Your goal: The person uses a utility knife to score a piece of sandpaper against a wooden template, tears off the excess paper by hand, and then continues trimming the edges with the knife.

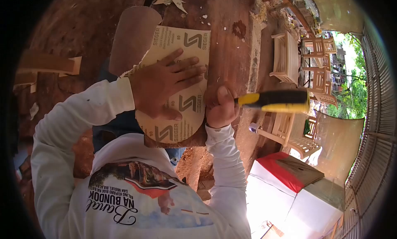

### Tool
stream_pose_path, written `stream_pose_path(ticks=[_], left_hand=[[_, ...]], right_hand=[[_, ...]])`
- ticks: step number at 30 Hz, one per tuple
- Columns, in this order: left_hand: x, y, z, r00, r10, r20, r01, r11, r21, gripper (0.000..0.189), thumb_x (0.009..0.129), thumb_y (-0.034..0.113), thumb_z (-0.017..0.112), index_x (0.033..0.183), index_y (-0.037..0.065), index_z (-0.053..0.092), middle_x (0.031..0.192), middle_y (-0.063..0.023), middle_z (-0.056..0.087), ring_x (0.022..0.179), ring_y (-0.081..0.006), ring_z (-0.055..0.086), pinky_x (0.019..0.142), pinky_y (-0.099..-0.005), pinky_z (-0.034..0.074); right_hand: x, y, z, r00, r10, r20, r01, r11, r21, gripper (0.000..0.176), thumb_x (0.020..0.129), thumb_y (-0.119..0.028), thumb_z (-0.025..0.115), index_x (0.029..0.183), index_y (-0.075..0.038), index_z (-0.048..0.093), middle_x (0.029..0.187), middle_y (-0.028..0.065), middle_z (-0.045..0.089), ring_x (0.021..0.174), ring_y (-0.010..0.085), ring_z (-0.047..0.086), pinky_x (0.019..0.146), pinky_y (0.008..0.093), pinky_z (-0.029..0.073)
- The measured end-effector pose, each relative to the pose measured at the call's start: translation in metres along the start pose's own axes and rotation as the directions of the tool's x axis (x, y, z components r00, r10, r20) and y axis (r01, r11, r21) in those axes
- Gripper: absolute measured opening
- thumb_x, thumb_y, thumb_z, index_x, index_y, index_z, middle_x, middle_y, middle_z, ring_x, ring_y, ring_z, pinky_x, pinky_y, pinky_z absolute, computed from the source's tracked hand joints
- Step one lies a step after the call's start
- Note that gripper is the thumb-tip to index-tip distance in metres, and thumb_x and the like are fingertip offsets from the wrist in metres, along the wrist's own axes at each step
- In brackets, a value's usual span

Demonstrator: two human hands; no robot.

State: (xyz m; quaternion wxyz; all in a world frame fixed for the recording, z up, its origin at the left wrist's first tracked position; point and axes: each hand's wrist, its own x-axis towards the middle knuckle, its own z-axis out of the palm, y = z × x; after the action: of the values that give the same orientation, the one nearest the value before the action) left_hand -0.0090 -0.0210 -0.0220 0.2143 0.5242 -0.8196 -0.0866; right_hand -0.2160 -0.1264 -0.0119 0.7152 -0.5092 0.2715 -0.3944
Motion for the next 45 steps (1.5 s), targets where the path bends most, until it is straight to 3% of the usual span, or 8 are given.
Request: stream_pose_path(ticks=[5,10,16,22,34,40,45], left_hand=[[0.0,0.004,0.001,0.999,-0.025,0.035,0.025,1.0,0.014,0.104,0.087,0.066,0.069,0.161,-0.002,0.041,0.169,-0.0201,0.038,0.162,-0.035,0.027,0.134,-0.0586,0.008],[-0.001,0.002,-0.001,1.0,-0.024,0.009,0.024,1.0,0.018,0.105,0.086,0.067,0.069,0.161,-0.001,0.04,0.168,-0.0202,0.04,0.161,-0.0353,0.028,0.134,-0.0584,0.009],[-0.001,0.004,-0.002,0.998,-0.041,0.045,0.04,0.999,0.009,0.104,0.088,0.067,0.068,0.161,0.0,0.041,0.169,-0.0187,0.039,0.161,-0.0344,0.028,0.134,-0.0583,0.01],[0.001,0.004,-0.003,0.998,-0.043,0.045,0.041,0.999,0.03,0.103,0.088,0.069,0.067,0.161,0.0,0.041,0.169,-0.018,0.039,0.162,-0.0338,0.027,0.134,-0.0584,0.011],[0.001,0.004,-0.004,0.998,-0.043,0.035,0.043,0.999,0.003,0.103,0.087,0.067,0.071,0.16,-0.001,0.043,0.169,-0.0185,0.039,0.161,-0.0349,0.028,0.134,-0.0589,0.011],[0.002,0.003,-0.005,0.999,-0.045,0.017,0.045,0.999,-0.015,0.102,0.084,0.063,0.073,0.159,-0.001,0.044,0.167,-0.0191,0.042,0.16,-0.0356,0.03,0.134,-0.0593,0.012],[0.001,0.003,-0.004,1.0,-0.026,0.009,0.026,0.999,-0.034,0.102,0.083,0.06,0.075,0.158,-0.001,0.045,0.166,-0.02,0.042,0.16,-0.0364,0.03,0.133,-0.0608,0.012]], right_hand=[[-0.007,-0.001,0.004,0.996,0.034,-0.08,-0.038,0.999,-0.037,0.031,0.096,-0.024,0.054,0.073,-0.013,0.037,0.062,-0.0008,0.03,0.051,0.0147,0.029,0.049,0.032,0.026],[-0.001,-0.013,0.006,0.994,0.102,-0.032,-0.104,0.994,-0.04,0.033,0.094,-0.025,0.056,0.071,-0.014,0.036,0.063,-0.0009,0.032,0.051,0.0144,0.029,0.047,0.0326,0.024],[0.013,-0.015,-0.011,0.963,-0.026,0.269,-0.027,0.981,0.19,0.038,0.096,-0.03,0.058,0.07,-0.016,0.035,0.063,-0.0005,0.033,0.052,0.0144,0.028,0.047,0.033,0.024],[0.017,-0.008,-0.017,0.942,0.002,0.335,-0.068,0.98,0.188,0.039,0.1,-0.032,0.055,0.071,-0.016,0.035,0.063,-0.0019,0.032,0.053,0.0147,0.027,0.05,0.0329,0.026],[0.008,-0.001,-0.008,0.976,-0.047,0.214,0.027,0.995,0.097,0.04,0.1,-0.032,0.057,0.07,-0.016,0.036,0.061,-0.0009,0.032,0.052,0.0149,0.028,0.051,0.0324,0.027],[0.01,-0.002,-0.006,0.98,-0.005,0.197,-0.015,0.995,0.102,0.037,0.097,-0.026,0.055,0.068,-0.015,0.035,0.06,0.0,0.032,0.052,0.015,0.029,0.051,0.0331,0.027],[0.009,-0.001,0.001,0.996,0.062,0.057,-0.064,0.997,0.03,0.036,0.094,-0.022,0.051,0.064,-0.014,0.032,0.06,0.0003,0.032,0.05,0.0157,0.028,0.05,0.034,0.026]])
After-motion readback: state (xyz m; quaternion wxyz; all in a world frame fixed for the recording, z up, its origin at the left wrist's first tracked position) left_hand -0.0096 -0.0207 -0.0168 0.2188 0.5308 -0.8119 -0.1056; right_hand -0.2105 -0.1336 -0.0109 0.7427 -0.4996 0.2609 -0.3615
